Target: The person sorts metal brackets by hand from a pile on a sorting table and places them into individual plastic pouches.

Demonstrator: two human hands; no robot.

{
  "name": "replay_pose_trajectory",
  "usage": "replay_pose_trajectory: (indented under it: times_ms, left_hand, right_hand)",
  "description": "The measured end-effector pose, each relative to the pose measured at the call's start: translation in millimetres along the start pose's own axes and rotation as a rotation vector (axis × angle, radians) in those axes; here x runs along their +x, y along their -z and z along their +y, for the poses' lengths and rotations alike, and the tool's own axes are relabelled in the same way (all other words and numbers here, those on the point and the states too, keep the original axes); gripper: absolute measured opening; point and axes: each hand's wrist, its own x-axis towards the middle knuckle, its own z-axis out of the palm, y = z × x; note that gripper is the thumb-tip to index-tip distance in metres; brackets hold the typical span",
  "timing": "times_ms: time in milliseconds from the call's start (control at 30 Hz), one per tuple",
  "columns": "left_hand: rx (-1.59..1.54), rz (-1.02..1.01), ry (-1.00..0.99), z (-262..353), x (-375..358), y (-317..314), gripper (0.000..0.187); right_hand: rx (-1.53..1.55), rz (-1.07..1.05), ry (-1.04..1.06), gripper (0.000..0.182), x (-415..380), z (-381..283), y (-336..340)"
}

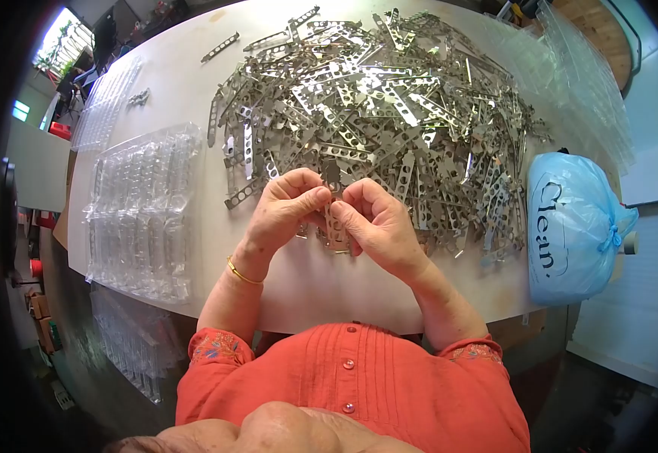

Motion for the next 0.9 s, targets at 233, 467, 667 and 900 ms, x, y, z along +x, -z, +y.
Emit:
replay_pose_trajectory:
  times_ms: [233, 467, 667, 900]
  left_hand:
    - [-0.007, -0.032, 0.037, -2, 1, 5, 0.015]
    - [-0.040, -0.138, 0.061, 1, 0, 7, 0.016]
    - [0.016, -0.135, 0.043, -2, 1, 8, 0.016]
    - [-0.054, -0.114, 0.069, 3, -3, 0, 0.011]
  right_hand:
    - [0.004, -0.050, -0.026, 0.016, -2, -2, 0]
    - [-0.103, -0.080, -0.013, 0.015, -5, -6, -2]
    - [-0.266, -0.028, 0.141, 0.017, -3, 5, -2]
    - [-0.416, 0.068, 0.164, 0.053, -3, 4, -3]
